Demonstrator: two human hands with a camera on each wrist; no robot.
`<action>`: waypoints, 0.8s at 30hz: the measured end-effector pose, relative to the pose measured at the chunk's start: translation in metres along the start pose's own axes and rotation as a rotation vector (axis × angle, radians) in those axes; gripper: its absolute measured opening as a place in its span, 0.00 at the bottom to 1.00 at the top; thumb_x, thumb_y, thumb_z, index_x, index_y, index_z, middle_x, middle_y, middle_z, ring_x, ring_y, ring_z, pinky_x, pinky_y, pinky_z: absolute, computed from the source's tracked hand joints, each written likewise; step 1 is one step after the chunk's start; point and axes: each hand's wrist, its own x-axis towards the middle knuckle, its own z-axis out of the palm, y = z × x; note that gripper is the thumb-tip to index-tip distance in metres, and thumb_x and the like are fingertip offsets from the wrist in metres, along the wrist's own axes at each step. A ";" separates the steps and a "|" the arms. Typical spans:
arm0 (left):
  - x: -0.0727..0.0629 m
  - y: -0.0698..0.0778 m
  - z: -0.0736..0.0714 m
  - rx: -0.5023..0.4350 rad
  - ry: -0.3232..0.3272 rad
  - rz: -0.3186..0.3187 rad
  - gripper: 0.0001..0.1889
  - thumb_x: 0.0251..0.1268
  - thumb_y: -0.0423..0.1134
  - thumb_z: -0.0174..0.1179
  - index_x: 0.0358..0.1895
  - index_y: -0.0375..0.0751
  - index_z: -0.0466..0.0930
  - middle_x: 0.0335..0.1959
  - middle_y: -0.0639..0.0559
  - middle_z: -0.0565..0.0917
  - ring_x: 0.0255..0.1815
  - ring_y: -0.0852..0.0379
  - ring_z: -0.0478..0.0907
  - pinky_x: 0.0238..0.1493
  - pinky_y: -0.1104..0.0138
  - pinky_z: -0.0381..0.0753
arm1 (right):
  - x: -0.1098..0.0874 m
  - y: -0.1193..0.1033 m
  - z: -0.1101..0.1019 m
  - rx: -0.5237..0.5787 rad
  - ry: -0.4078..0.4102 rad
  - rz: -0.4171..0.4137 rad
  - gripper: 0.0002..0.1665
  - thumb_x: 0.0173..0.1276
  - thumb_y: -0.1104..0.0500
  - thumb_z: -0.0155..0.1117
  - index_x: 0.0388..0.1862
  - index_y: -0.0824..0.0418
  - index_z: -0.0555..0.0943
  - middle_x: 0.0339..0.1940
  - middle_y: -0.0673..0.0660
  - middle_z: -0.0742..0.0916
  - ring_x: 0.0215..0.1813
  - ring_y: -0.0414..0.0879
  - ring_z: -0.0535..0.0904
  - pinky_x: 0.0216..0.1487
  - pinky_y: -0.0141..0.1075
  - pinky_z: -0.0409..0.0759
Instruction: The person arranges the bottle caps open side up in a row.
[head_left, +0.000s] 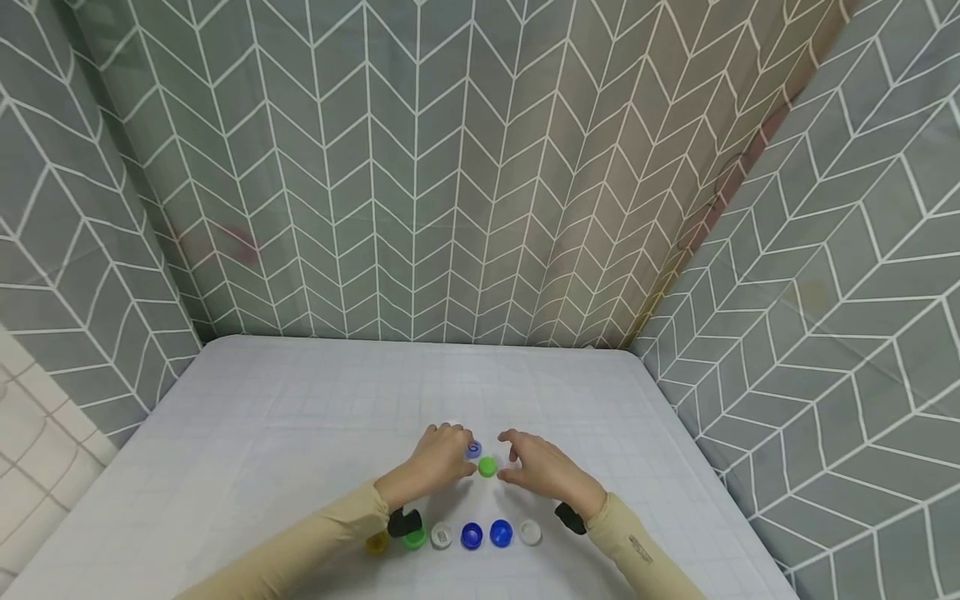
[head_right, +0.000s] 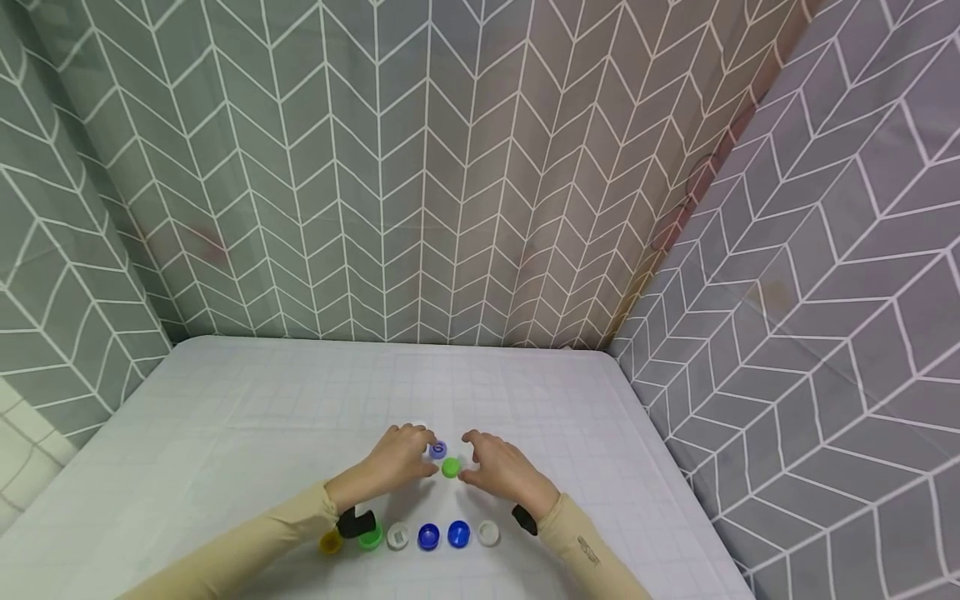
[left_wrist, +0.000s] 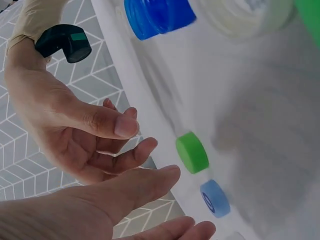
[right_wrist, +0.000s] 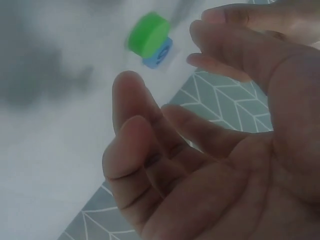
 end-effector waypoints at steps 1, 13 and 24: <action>0.000 -0.001 0.000 0.004 -0.004 -0.004 0.16 0.47 0.46 0.73 0.36 0.39 0.85 0.25 0.54 0.81 0.27 0.57 0.73 0.39 0.57 0.76 | 0.001 0.000 0.001 0.003 -0.003 0.004 0.33 0.59 0.53 0.71 0.61 0.66 0.73 0.37 0.57 0.84 0.32 0.41 0.73 0.31 0.33 0.72; 0.000 -0.005 0.006 0.027 -0.013 -0.017 0.12 0.45 0.44 0.74 0.23 0.41 0.81 0.19 0.56 0.75 0.23 0.59 0.69 0.36 0.59 0.74 | 0.011 0.002 0.012 -0.047 -0.024 -0.002 0.32 0.58 0.54 0.72 0.56 0.70 0.76 0.38 0.57 0.84 0.38 0.46 0.78 0.41 0.40 0.78; 0.007 -0.011 0.008 -0.134 -0.046 -0.065 0.12 0.48 0.37 0.72 0.35 0.35 0.83 0.30 0.49 0.84 0.30 0.57 0.78 0.35 0.65 0.79 | 0.021 0.003 0.018 -0.082 -0.024 -0.038 0.28 0.58 0.55 0.71 0.54 0.69 0.78 0.36 0.54 0.83 0.36 0.42 0.76 0.41 0.37 0.78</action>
